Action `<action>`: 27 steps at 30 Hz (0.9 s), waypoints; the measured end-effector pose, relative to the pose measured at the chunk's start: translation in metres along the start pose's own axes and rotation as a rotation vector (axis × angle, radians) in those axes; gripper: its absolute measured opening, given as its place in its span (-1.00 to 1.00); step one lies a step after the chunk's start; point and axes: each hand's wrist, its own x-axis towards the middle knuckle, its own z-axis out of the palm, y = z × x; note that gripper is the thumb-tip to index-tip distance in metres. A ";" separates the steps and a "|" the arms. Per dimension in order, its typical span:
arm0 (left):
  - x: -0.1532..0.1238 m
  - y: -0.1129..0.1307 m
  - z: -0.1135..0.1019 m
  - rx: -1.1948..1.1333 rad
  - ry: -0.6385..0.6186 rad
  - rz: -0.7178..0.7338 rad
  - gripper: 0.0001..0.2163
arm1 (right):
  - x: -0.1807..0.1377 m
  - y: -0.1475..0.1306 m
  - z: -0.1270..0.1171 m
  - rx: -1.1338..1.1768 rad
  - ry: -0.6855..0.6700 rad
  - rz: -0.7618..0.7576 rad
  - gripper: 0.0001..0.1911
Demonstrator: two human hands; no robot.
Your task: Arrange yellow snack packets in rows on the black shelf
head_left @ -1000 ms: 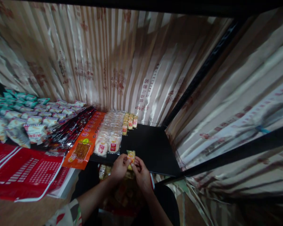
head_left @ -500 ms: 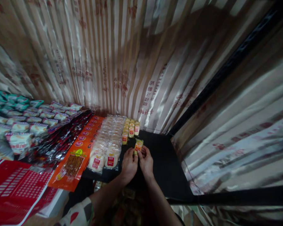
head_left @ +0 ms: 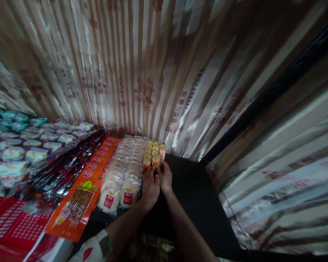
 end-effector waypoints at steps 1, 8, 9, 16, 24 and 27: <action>0.000 0.000 0.000 -0.004 -0.008 0.003 -0.58 | 0.000 0.000 0.001 -0.007 0.001 -0.012 -0.63; -0.002 -0.004 -0.003 -0.012 -0.060 0.001 -0.57 | 0.001 0.002 0.011 -0.014 0.008 -0.069 -0.59; -0.001 -0.004 -0.003 -0.014 -0.061 0.001 -0.57 | 0.001 0.003 0.012 -0.021 0.007 -0.066 -0.59; 0.000 -0.007 -0.002 -0.035 -0.059 -0.012 -0.58 | 0.001 0.009 0.018 -0.060 0.031 -0.053 -0.59; -0.001 -0.008 -0.002 -0.090 -0.046 -0.026 -0.59 | -0.002 0.007 0.017 -0.053 0.034 -0.074 -0.60; -0.001 -0.008 -0.002 -0.119 -0.044 -0.016 -0.60 | -0.003 0.010 0.018 -0.069 0.046 -0.097 -0.60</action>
